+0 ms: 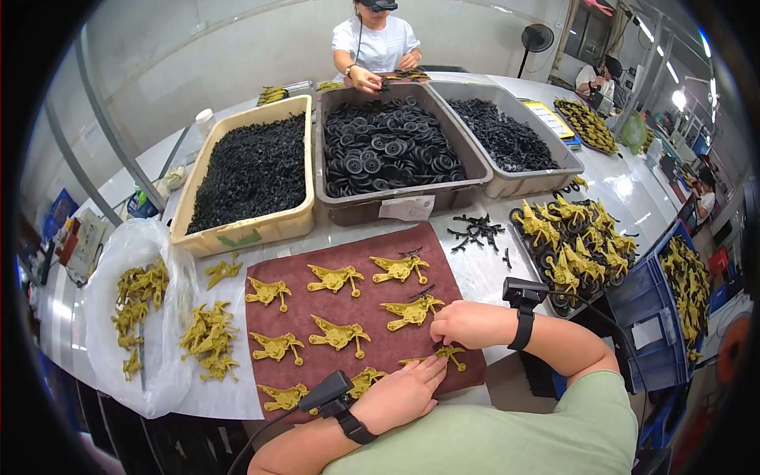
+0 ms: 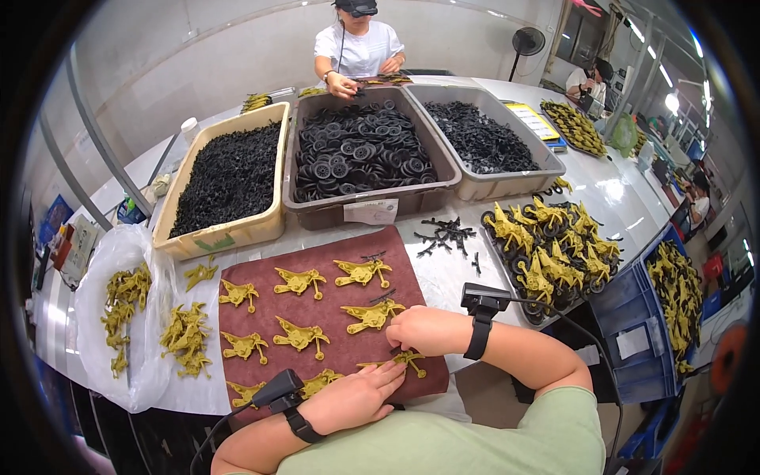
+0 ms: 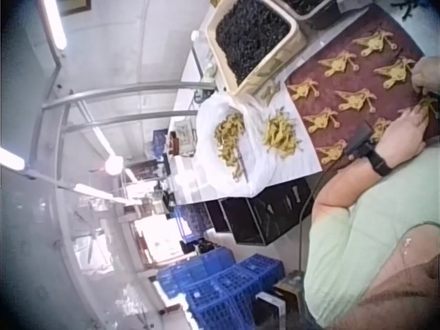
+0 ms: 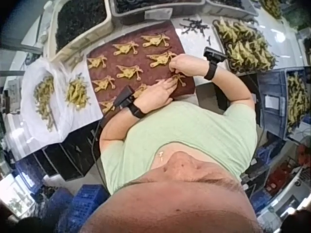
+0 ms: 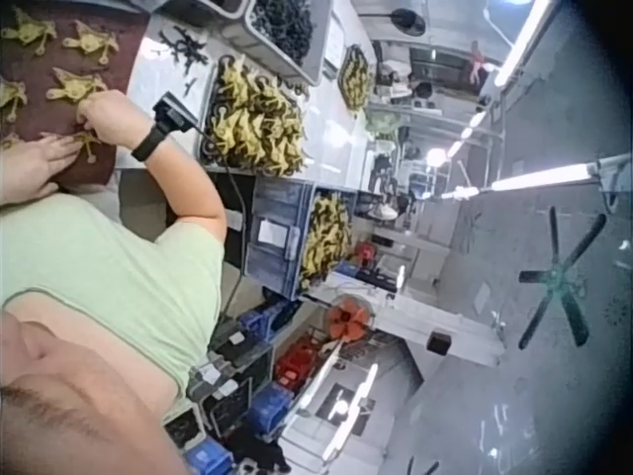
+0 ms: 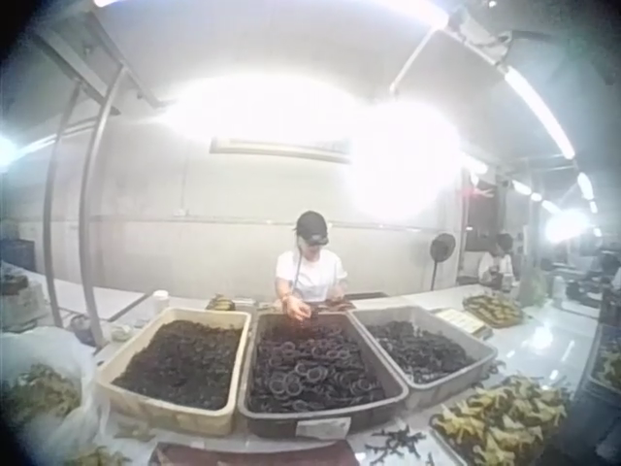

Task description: Assembling toy motorcycles by attaching plastic wheels to the frames.

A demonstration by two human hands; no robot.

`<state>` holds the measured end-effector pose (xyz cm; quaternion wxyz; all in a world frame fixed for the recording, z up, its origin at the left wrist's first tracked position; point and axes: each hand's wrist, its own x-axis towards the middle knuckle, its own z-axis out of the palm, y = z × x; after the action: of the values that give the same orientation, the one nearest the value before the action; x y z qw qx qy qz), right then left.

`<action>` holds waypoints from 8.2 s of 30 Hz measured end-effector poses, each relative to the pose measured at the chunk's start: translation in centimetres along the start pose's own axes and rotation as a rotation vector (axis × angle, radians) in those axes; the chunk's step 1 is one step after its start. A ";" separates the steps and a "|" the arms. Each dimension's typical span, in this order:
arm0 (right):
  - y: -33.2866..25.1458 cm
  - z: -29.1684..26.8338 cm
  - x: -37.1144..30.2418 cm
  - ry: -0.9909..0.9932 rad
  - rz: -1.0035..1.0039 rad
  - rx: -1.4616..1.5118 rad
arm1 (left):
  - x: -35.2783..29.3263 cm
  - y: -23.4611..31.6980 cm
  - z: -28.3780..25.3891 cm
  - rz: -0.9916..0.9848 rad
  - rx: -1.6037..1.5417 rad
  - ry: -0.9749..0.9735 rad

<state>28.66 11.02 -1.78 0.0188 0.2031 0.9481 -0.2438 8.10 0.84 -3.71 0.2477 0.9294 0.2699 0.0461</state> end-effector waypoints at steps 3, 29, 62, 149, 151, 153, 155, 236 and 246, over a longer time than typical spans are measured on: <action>0.1 0.5 0.1 0.001 -0.005 -0.014 | 0.0 -0.1 0.4 -0.003 -0.001 0.024; 5.5 0.2 -2.7 0.569 0.439 0.060 | 0.4 -1.0 1.2 0.022 0.046 0.055; 5.6 -2.1 18.0 0.386 0.243 0.065 | -2.9 -12.8 -5.4 -0.585 0.185 0.231; -1.1 -0.9 14.7 -0.021 0.180 0.185 | -7.4 -5.9 -1.3 -0.430 0.087 0.317; -0.9 -1.0 14.9 -0.032 0.186 0.176 | -7.2 -5.6 -1.8 -0.443 0.088 0.291; -0.8 -0.9 15.0 -0.030 0.170 0.154 | -7.1 -5.4 -1.9 -0.443 0.076 0.296; -0.7 -0.9 14.9 -0.030 0.181 0.172 | -7.1 -5.4 -2.0 -0.443 0.066 0.301; 5.9 -0.7 2.7 0.808 0.542 -0.163 | -11.9 -1.6 0.8 -0.176 -0.155 0.405; 12.8 -1.0 0.6 0.735 1.045 -0.083 | -15.2 -0.3 -0.7 -0.269 0.009 0.465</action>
<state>33.22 21.94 -6.78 -0.1834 0.7081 0.6771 -0.0800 -5.11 -6.57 -2.49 0.1787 0.8508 0.4406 0.2237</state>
